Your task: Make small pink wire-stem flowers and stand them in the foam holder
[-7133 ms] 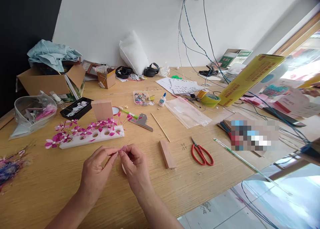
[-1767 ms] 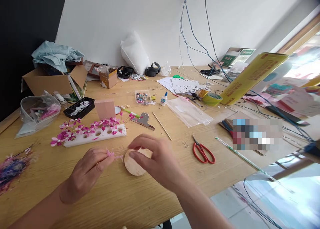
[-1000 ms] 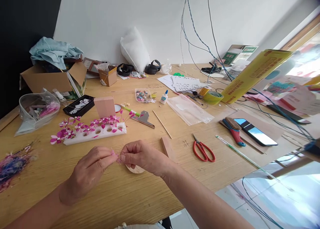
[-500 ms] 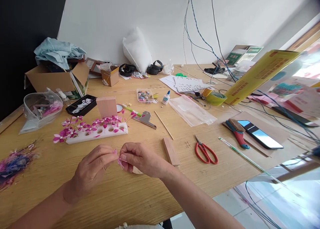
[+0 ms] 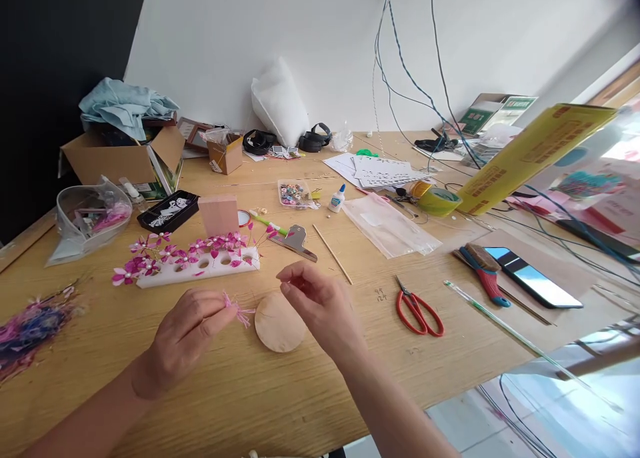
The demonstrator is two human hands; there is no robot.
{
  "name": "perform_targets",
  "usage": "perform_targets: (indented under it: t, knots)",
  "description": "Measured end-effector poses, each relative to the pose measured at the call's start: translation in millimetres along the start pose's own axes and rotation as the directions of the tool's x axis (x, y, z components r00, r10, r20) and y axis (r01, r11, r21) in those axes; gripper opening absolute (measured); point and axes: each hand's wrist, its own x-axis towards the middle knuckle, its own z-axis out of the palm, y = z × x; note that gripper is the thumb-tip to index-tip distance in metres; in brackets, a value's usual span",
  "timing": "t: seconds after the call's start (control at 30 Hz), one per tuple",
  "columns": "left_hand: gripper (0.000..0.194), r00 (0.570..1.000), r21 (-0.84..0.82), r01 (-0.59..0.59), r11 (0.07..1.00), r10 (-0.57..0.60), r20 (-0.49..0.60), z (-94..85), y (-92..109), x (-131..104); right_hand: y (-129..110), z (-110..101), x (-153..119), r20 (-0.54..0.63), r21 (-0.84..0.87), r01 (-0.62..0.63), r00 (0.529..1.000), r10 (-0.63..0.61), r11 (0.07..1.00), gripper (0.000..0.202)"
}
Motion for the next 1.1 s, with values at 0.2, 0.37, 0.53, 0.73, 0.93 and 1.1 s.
perform_targets:
  t: [0.2,0.37,0.53,0.73,0.93,1.1]
  knots:
    - [0.038,0.995,-0.052,-0.051,0.997,0.055,0.081,-2.2,-3.1,-2.9,-28.6,-2.5,4.9,0.361,-0.092,0.15,0.926,-0.107,0.984,0.012]
    - [0.039,0.988,-0.109,-0.101,0.989,0.112,0.105,-5.1,-3.9,0.5,-14.9,1.5,21.3,0.558,0.02,-0.134,0.824,0.1,0.991,0.008]
    - [0.038,0.988,-0.11,-0.078,0.991,0.092,0.122,-4.2,-5.2,-1.6,-7.2,2.3,24.7,0.657,0.094,-0.28,0.739,0.152,0.955,0.005]
    - [0.038,0.987,-0.102,-0.108,0.989,0.119,0.108,-3.1,-3.6,1.0,-7.4,7.9,19.5,0.582,0.055,-0.177,0.805,0.112,0.983,0.006]
    - [0.027,1.0,-0.043,0.005,0.999,-0.005,0.02,3.4,2.7,6.0,-21.6,8.4,9.8,0.316,-0.195,0.184,0.942,-0.116,0.963,0.016]
    - [0.024,0.999,-0.027,0.029,0.999,-0.028,0.019,4.7,2.5,4.8,-24.1,8.0,4.6,0.311,-0.161,0.252,0.931,-0.193,0.954,0.013]
